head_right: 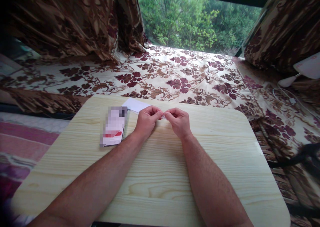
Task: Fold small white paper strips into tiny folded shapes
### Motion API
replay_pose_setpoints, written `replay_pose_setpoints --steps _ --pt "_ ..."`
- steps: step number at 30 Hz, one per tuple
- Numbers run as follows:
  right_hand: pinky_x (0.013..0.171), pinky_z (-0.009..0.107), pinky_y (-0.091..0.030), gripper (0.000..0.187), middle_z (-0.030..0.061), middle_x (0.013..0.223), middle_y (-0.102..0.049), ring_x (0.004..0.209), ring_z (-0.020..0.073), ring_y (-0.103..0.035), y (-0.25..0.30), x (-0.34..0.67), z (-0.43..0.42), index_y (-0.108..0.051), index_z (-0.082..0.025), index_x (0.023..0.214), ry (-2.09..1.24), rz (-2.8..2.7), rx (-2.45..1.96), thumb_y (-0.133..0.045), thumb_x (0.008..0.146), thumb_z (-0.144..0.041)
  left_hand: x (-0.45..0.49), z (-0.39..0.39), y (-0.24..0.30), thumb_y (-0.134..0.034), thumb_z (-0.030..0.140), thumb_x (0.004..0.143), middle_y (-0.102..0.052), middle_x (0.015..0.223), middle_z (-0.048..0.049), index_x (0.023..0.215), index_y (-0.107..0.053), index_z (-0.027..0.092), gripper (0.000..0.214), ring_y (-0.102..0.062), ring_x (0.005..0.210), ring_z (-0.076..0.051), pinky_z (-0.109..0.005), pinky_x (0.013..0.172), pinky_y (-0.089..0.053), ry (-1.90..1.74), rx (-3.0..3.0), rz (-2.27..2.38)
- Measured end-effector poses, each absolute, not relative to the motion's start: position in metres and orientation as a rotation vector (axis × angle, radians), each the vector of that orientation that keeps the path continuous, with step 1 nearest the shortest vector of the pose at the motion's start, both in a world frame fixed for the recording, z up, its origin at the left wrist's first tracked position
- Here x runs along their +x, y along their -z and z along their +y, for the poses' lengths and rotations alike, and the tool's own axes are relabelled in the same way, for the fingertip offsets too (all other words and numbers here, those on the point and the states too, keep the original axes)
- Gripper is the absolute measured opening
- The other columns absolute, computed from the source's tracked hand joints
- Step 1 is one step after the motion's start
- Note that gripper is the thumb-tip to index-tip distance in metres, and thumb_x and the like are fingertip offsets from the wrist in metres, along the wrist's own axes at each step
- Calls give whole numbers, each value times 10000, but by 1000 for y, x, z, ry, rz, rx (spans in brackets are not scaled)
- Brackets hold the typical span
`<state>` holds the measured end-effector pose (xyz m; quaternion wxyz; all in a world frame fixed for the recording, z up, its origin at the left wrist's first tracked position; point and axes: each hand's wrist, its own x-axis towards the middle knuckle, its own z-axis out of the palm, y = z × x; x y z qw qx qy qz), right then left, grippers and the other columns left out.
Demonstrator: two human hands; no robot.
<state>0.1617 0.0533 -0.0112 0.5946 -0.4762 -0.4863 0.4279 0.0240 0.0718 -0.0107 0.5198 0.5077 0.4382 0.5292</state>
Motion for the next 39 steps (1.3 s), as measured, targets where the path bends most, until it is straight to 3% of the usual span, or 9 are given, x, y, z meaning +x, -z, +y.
replay_pose_setpoints --steps 8,32,39 --pt "585 266 -490 103 6 670 -680 589 127 -586 18 164 55 -728 -190 726 -977 -1093 -1114 -746 732 -291 24 72 15 -702 342 769 -635 716 2 787 -677 176 169 -572 650 -123 -249 620 -452 -1283 1291 1015" --pt "598 284 -469 116 7 666 -707 596 139 -596 14 165 53 -717 -198 696 -1054 -1142 -1072 -790 697 -289 23 71 11 -684 271 758 -591 628 16 696 -648 158 133 -486 592 -109 -242 571 -377 -1243 1390 1124" --pt "602 279 -475 104 8 669 -712 599 136 -604 16 166 54 -728 -196 699 -1048 -1106 -1078 -794 703 -277 24 71 11 -670 326 785 -621 664 -2 744 -667 157 174 -537 621 -126 -257 602 -419 -1238 1382 1103"
